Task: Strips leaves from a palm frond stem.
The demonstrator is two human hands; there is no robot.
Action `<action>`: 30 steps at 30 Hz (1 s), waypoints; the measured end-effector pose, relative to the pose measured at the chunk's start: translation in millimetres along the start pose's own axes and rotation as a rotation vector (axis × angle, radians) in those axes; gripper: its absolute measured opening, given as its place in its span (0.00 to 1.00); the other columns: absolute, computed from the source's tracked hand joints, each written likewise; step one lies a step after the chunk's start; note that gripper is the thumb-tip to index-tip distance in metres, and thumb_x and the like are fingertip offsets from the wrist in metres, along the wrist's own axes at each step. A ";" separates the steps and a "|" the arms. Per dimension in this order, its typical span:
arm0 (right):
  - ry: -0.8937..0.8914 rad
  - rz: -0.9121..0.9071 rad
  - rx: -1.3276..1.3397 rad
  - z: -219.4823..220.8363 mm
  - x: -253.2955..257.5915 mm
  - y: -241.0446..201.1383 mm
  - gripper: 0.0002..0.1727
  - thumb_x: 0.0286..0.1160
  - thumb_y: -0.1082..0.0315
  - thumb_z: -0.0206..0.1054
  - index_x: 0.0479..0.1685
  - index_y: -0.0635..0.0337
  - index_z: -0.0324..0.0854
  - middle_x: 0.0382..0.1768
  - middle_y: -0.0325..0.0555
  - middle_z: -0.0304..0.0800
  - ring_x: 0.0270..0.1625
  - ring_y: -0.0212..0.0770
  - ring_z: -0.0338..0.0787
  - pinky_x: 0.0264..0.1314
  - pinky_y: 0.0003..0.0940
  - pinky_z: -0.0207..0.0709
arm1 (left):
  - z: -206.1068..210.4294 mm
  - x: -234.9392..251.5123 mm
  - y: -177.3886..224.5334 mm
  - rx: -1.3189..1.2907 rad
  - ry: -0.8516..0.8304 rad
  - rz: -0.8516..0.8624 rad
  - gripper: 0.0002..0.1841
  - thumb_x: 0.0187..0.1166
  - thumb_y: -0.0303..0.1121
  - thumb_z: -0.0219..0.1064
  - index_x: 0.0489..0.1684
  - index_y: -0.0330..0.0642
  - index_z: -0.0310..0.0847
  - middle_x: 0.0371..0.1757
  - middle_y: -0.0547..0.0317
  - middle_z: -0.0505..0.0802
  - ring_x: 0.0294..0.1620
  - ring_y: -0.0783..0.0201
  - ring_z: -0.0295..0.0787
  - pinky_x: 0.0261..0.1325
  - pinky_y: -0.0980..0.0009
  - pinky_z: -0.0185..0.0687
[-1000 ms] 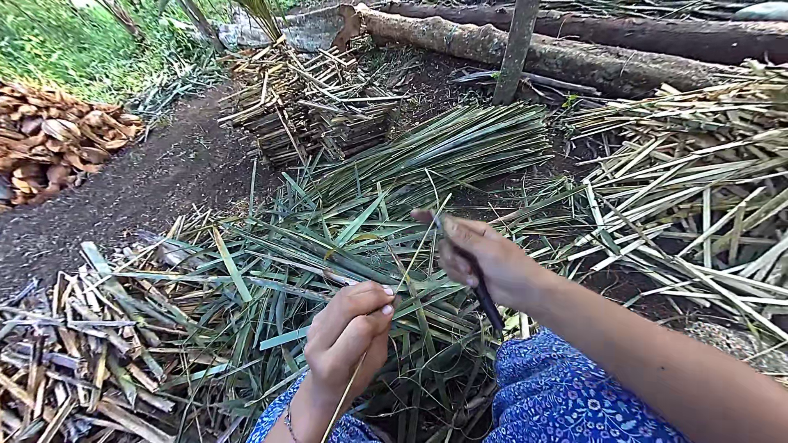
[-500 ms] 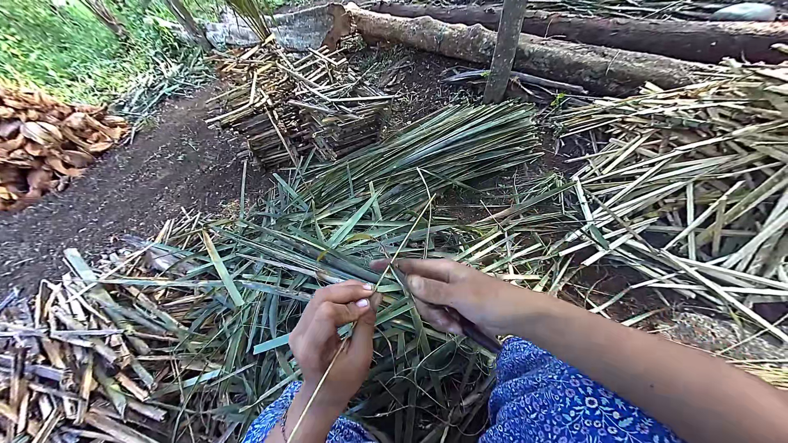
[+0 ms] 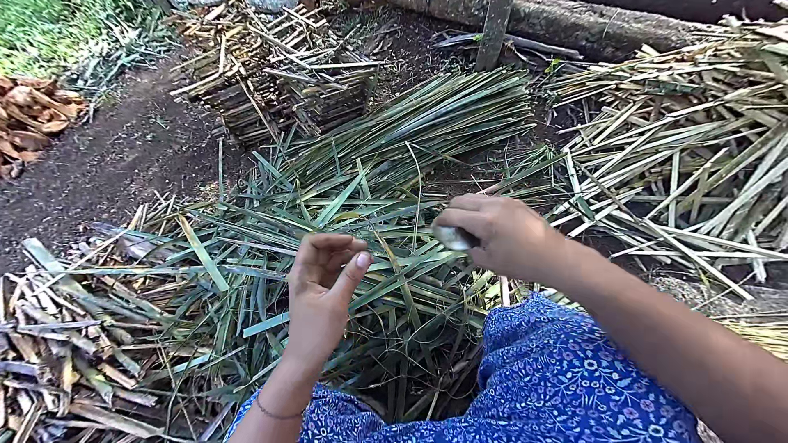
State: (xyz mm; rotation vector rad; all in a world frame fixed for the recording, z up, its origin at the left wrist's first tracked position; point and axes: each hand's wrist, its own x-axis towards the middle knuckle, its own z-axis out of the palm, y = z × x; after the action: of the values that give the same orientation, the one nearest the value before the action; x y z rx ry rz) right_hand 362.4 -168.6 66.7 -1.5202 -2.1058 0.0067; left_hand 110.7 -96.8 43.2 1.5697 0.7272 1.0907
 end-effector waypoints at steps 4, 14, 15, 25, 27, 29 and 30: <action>0.000 0.296 -0.042 -26.4 -47.0 35.3 0.14 0.69 0.78 0.72 0.53 0.61 0.87 0.41 0.53 0.92 0.39 0.55 0.92 0.43 0.63 0.84 | -1.8 12.2 -26.7 0.300 -0.217 -0.094 0.16 0.75 0.26 0.70 0.60 0.43 0.77 0.53 0.64 0.89 0.46 0.73 0.91 0.50 0.73 0.90; 0.227 1.646 0.063 -21.5 -312.7 85.2 0.21 0.85 0.67 0.60 0.73 0.67 0.74 0.49 0.64 0.88 0.41 0.56 0.91 0.49 0.57 0.84 | 77.8 21.3 -161.5 1.128 -1.178 -0.158 0.19 0.90 0.34 0.55 0.75 0.46 0.82 0.79 0.49 0.82 0.83 0.41 0.73 0.79 0.38 0.68; 0.273 1.722 0.055 -18.0 -332.4 83.5 0.21 0.85 0.67 0.61 0.73 0.67 0.74 0.48 0.63 0.89 0.40 0.56 0.91 0.49 0.57 0.84 | 87.1 17.4 -173.7 1.166 -1.193 -0.151 0.19 0.90 0.34 0.55 0.76 0.46 0.81 0.80 0.49 0.82 0.84 0.40 0.71 0.79 0.37 0.67; 0.451 2.025 0.407 73.3 -406.3 99.9 0.21 0.81 0.72 0.62 0.72 0.66 0.77 0.50 0.61 0.88 0.37 0.47 0.88 0.44 0.45 0.82 | 100.2 -6.5 -214.3 1.384 -1.081 0.004 0.17 0.84 0.31 0.66 0.69 0.41 0.84 0.66 0.42 0.90 0.72 0.39 0.82 0.67 0.40 0.75; 0.468 2.035 0.464 89.4 -406.1 102.9 0.20 0.82 0.71 0.63 0.71 0.66 0.78 0.50 0.60 0.88 0.36 0.46 0.88 0.43 0.44 0.82 | 96.3 -11.0 -218.9 1.375 -1.044 0.100 0.15 0.84 0.29 0.64 0.65 0.40 0.87 0.63 0.41 0.91 0.69 0.38 0.84 0.63 0.40 0.78; 0.478 2.042 0.467 102.7 -408.1 106.2 0.19 0.83 0.69 0.63 0.70 0.65 0.78 0.50 0.60 0.88 0.36 0.46 0.87 0.43 0.44 0.80 | 92.1 -14.4 -220.6 1.361 -1.021 0.159 0.14 0.85 0.28 0.63 0.63 0.41 0.89 0.62 0.40 0.91 0.67 0.37 0.85 0.60 0.40 0.80; 0.486 2.045 0.438 107.9 -410.7 109.5 0.19 0.83 0.68 0.64 0.68 0.66 0.79 0.51 0.61 0.88 0.38 0.48 0.87 0.45 0.47 0.81 | 90.3 -14.9 -218.5 1.355 -1.018 0.167 0.14 0.84 0.27 0.62 0.62 0.42 0.90 0.62 0.40 0.91 0.67 0.37 0.85 0.60 0.40 0.80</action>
State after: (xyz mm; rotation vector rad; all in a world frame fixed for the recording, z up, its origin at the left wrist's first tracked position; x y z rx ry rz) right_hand 503.3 -458.6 -230.5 -2.2316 0.3913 0.6477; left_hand 204.0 -87.0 -174.4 2.9481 0.5760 -0.4182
